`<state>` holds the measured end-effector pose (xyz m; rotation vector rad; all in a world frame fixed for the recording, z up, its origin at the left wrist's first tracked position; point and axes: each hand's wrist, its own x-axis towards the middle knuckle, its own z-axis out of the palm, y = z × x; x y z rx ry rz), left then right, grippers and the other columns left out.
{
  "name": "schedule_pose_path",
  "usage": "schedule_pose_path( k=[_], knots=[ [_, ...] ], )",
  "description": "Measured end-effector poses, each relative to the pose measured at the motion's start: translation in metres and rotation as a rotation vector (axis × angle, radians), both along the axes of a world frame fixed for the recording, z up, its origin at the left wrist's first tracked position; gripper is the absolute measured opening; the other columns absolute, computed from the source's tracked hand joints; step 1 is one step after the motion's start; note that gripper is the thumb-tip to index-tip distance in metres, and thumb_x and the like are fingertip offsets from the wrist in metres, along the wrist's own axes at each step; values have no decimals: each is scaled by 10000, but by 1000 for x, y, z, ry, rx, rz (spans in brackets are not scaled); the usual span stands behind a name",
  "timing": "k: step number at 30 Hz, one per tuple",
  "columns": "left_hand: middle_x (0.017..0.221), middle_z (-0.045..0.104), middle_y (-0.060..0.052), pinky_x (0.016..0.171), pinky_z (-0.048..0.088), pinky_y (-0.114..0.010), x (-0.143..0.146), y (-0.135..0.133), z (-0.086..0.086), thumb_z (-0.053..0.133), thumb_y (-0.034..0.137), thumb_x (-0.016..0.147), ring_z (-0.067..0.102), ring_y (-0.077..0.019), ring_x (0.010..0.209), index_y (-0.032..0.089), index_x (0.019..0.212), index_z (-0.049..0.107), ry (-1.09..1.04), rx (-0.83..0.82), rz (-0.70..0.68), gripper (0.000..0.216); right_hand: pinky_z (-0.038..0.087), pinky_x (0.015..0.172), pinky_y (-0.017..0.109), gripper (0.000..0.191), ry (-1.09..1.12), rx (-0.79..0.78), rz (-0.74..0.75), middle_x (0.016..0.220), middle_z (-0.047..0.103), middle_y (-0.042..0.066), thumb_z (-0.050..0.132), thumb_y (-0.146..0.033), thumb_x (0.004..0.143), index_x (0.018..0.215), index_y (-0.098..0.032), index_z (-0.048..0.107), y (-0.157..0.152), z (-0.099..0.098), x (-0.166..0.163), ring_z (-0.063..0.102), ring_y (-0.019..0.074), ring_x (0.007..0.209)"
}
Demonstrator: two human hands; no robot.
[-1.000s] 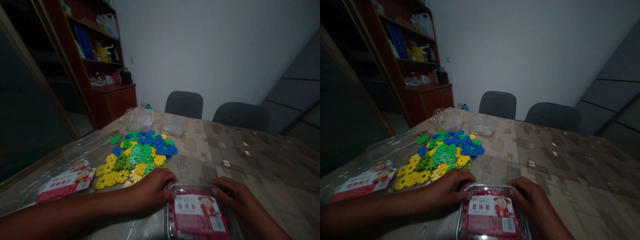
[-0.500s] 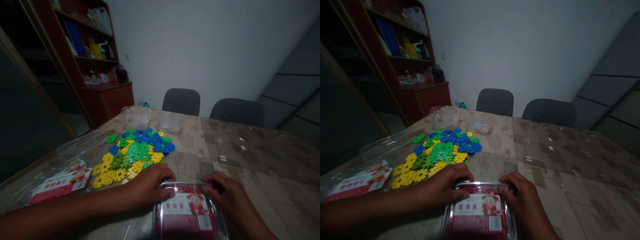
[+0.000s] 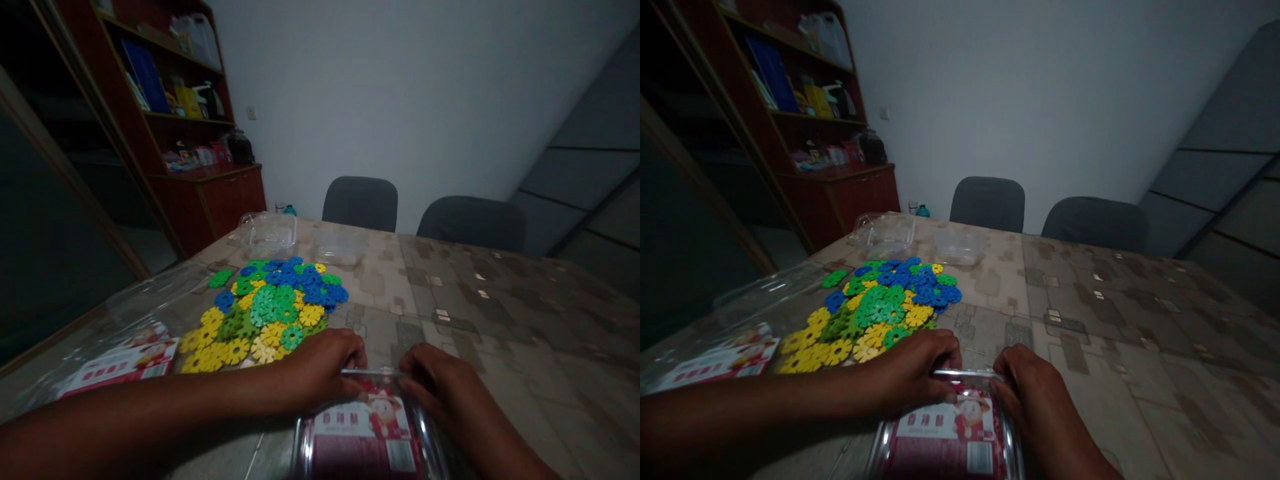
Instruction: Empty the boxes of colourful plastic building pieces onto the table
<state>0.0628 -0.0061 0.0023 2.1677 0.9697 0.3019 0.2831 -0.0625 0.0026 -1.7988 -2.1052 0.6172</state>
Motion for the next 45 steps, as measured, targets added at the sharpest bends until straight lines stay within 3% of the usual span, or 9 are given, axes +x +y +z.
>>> schedule_pose_path(
  k=[5, 12, 17, 20, 23, 27, 33, 38, 45],
  knots=[
    [812, 596, 31, 580, 303, -214, 0, 0, -5, 783, 239, 695, 525, -137, 725, 196, 828, 623, -15, 46, -21, 212, 375, 616, 316, 101, 15, 9, 28, 765, 606, 59, 448, -260, 829, 760, -212, 505, -5, -3, 3, 556, 209, 687],
    [820, 595, 29, 584, 312, -215, 7, -2, 3, 782, 243, 693, 525, -132, 719, 200, 842, 634, 48, 33, -63, 214, 330, 564, 283, 125, 228, -236, 39, 659, 509, -2, 489, -329, 753, 696, -230, 438, -3, -5, 14, 477, 176, 623],
    [868, 601, 15, 610, 335, -227, -17, 1, 6, 711, 245, 740, 531, -148, 769, 209, 902, 641, 90, 9, -26, 180, 302, 550, 257, 132, 282, -265, 18, 630, 451, -35, 513, -261, 728, 665, -233, 400, -8, -17, 31, 419, 145, 596],
    [775, 586, 32, 550, 321, -223, -34, -1, 2, 713, 304, 730, 515, -138, 688, 197, 858, 628, 109, -136, 68, 187, 287, 541, 250, 152, 245, -273, 21, 614, 440, -45, 530, -181, 694, 651, -231, 393, -8, -17, 34, 405, 134, 581],
    [698, 565, 46, 507, 295, -218, -39, -6, -1, 689, 278, 728, 499, -125, 625, 185, 809, 608, 100, -211, 113, 148, 298, 545, 245, 109, 196, -260, 72, 646, 481, -32, 530, -130, 688, 671, -212, 460, -3, -6, 22, 436, 139, 608],
    [703, 580, 31, 515, 286, -219, -32, -11, 2, 667, 256, 737, 506, -128, 631, 177, 783, 619, 110, -116, 130, 103, 316, 556, 236, 76, 221, -207, 153, 690, 533, -19, 541, -119, 715, 727, -184, 578, 10, 4, -11, 474, 137, 635],
    [716, 589, 31, 527, 281, -224, -33, -17, 0, 672, 250, 727, 520, -132, 643, 182, 797, 623, 102, -39, 160, 109, 319, 550, 210, 103, 375, -139, 142, 665, 540, -33, 588, -101, 729, 734, -175, 660, 25, -11, -51, 478, 117, 626],
    [722, 593, 30, 539, 293, -224, -37, -18, -5, 654, 218, 733, 524, -133, 654, 183, 808, 617, 64, -24, 170, 91, 359, 567, 207, 127, 488, -118, 115, 708, 569, -20, 603, -70, 739, 730, -169, 681, 23, -15, -56, 517, 116, 640],
    [762, 613, 10, 563, 299, -233, -36, -21, -1, 634, 236, 775, 530, -143, 680, 181, 834, 620, 67, 17, 152, 81, 378, 588, 216, 141, 434, -58, 100, 711, 581, -18, 623, -36, 723, 718, -167, 674, 23, -8, -58, 551, 124, 656]
  ],
)
